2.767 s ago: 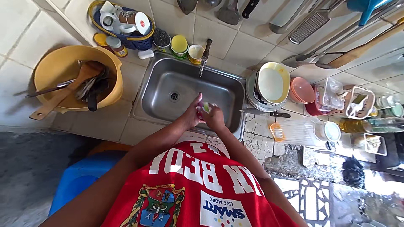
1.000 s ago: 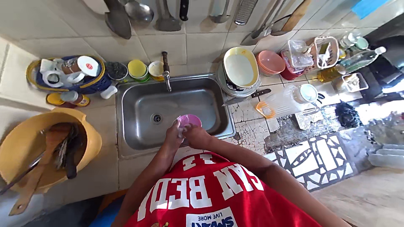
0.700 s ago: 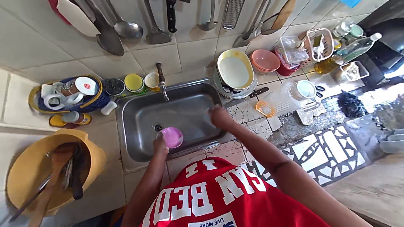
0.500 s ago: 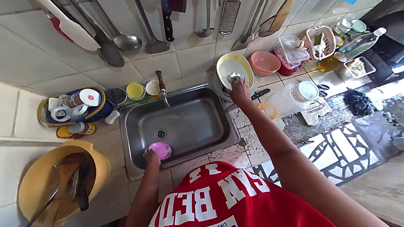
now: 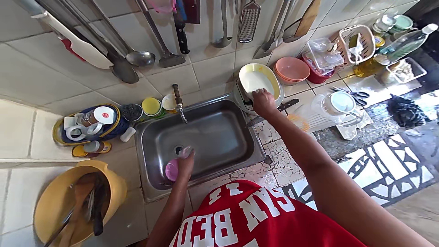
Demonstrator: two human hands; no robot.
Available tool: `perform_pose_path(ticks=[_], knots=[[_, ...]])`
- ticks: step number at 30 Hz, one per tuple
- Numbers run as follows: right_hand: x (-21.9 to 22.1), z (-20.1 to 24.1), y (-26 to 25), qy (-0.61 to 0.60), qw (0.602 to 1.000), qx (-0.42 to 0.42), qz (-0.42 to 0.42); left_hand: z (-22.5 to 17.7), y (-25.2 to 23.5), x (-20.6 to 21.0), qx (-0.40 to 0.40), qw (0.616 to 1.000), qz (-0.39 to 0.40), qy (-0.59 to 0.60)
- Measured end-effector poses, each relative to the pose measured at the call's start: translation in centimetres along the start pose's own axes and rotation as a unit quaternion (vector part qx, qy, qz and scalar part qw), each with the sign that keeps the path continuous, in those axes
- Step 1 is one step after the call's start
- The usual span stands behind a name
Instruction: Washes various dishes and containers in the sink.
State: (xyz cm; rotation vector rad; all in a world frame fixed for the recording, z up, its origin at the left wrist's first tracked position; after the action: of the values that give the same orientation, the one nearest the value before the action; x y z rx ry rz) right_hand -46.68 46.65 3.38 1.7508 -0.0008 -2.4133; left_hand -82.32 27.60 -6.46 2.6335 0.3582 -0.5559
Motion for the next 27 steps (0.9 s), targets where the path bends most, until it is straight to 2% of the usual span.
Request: perform_pose_path(ticks=[2,5,8,10,12,13,16,17,18,22,27], knots=[[-1.7,1.5,1.2,-0.029,0.999,0.012,-0.015,-4.6,0.8,2.7,0.041,0.995,0.072,0.057],[-3.6,5.6,5.0,-0.065,0.997,-0.02,-0.027,-10.3,2.2,5.8,0.043,0.974,0.154,0.159],[-3.0,11.0,10.2,-0.097,0.989,-0.103,-0.038,-13.7,3.2,8.0,0.029,0.919,0.25,0.302],[-0.9,14.6,13.4,-0.121,0.978,-0.164,-0.048,-14.3,3.6,8.4,0.006,0.897,0.248,0.365],[1.5,17.3,15.2,-0.16,0.963,-0.218,-0.007,-12.8,3.2,7.5,-0.036,0.892,0.168,0.418],[2.7,18.2,15.5,-0.188,0.952,-0.236,0.048,-11.4,2.8,6.6,-0.049,0.886,0.145,0.437],[7.3,18.9,15.7,-0.276,0.882,-0.283,0.257,-6.7,2.4,3.7,-0.076,0.872,0.108,0.472],[8.7,19.0,15.9,-0.301,0.857,-0.284,0.308,-5.5,2.6,2.9,-0.082,0.874,0.092,0.469],[9.9,19.3,16.1,-0.317,0.842,-0.295,0.321,-4.5,3.0,2.2,-0.093,0.879,0.076,0.461],[14.3,21.6,15.1,-0.229,0.864,-0.358,0.271,-1.9,5.0,0.6,-0.159,0.891,0.038,0.424],[19.5,21.4,9.9,-0.177,0.913,-0.349,0.115,0.9,5.3,-1.7,-0.182,0.906,0.02,0.382]])
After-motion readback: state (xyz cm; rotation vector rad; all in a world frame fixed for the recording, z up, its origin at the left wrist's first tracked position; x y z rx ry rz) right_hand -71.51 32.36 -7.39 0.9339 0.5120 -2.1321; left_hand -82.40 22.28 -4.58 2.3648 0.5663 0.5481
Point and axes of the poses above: each hand's wrist, its own y-axis away from the middle knuckle, its own x-axis out of the palm, z = x × y, the point moved 6 cm from there along -y, towards the middle knuckle, and after that the axes turned 7 degrees about -y, right-handed, at the moved point
